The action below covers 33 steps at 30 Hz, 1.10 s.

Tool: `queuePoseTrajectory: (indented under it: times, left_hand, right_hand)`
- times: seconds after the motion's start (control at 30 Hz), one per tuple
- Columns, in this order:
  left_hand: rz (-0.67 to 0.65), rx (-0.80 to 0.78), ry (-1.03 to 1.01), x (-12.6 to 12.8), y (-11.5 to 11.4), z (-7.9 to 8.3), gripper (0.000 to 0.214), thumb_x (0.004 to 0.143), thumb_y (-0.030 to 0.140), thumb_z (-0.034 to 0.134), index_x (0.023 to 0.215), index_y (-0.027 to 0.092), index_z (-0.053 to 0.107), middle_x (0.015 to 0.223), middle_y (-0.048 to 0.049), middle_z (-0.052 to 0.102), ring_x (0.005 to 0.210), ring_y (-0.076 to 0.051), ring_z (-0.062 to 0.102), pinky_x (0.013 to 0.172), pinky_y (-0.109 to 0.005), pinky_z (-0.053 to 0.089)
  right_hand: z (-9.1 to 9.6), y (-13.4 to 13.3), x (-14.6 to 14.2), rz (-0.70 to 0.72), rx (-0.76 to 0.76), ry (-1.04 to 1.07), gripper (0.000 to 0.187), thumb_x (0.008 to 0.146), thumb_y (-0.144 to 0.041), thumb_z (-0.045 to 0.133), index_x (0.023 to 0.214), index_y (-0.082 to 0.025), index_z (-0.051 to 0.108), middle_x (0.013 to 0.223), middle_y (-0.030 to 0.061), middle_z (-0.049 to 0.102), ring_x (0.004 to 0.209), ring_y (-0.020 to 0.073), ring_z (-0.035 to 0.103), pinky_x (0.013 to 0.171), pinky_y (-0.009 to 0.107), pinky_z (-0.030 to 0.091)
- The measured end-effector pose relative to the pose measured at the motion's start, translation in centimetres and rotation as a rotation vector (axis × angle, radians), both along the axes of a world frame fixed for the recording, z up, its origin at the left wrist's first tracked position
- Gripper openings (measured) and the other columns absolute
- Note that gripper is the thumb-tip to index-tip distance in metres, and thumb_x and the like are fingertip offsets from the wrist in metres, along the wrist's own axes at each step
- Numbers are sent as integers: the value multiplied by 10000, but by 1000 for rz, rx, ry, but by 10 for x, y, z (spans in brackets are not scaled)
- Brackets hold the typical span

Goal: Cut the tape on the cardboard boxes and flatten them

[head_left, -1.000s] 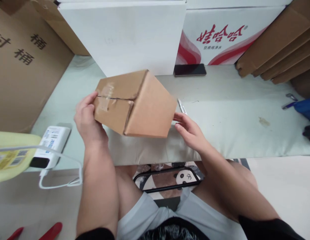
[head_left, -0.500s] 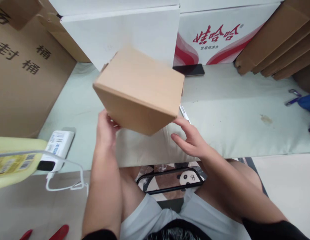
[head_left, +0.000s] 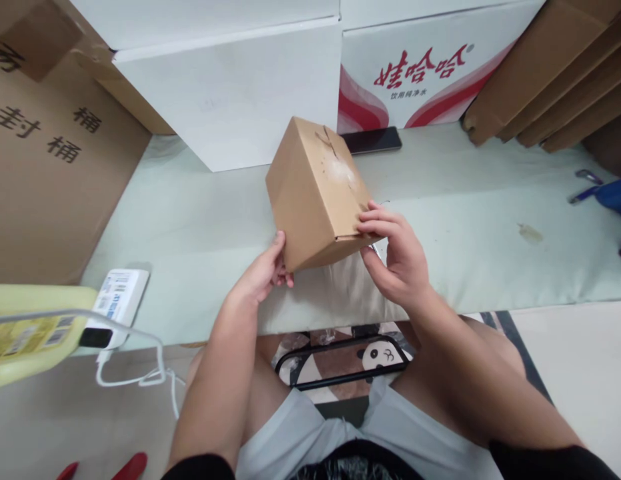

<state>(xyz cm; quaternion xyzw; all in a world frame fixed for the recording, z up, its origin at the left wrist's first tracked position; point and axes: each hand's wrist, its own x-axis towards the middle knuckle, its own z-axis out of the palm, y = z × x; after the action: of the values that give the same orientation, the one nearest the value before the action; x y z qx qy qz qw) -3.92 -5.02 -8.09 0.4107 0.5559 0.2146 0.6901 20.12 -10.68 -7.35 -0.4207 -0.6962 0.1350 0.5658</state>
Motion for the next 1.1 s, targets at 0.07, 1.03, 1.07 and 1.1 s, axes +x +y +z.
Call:
queuePoseTrajectory:
  times: [0.07, 1.03, 1.07, 1.1]
  left_hand:
    - [11, 26, 27, -2, 0, 3, 708, 671, 869, 646, 850, 186, 602, 576, 11, 575, 400, -113, 532, 382, -222, 177]
    - [86, 1336, 281, -32, 5, -10, 489, 1000, 604, 506, 1394, 346, 638, 1635, -48, 438, 1567, -314, 355, 1308, -545, 283]
    - [88, 1333, 279, -33, 5, -10, 488, 1001, 601, 508, 1399, 349, 636, 1635, -46, 440, 1568, -313, 354, 1311, -544, 276]
    - [91, 1329, 278, -34, 5, -10, 488, 1000, 602, 510, 1399, 350, 637, 1633, -45, 442, 1567, -313, 355, 1313, -543, 274]
  right_hand:
    - [-2, 3, 3, -40, -2, -30, 398, 900, -172, 583, 1286, -268, 594, 1287, 98, 676, 1345, 293, 600, 1221, 594, 435]
    - [-18, -5, -18, 246, -136, -204, 711, 943, -166, 551, 1577, -379, 308, 1702, 91, 288, 1516, 271, 444, 1145, 498, 525]
    - [-18, -4, -14, 184, -145, -169, 710, 945, -185, 554, 1579, -373, 295, 1684, 109, 315, 1428, 266, 539, 1075, 479, 570]
    - [-19, -2, -9, 87, -167, -141, 687, 940, -201, 559, 1565, -354, 317, 1644, 129, 371, 1308, 255, 625, 997, 456, 604]
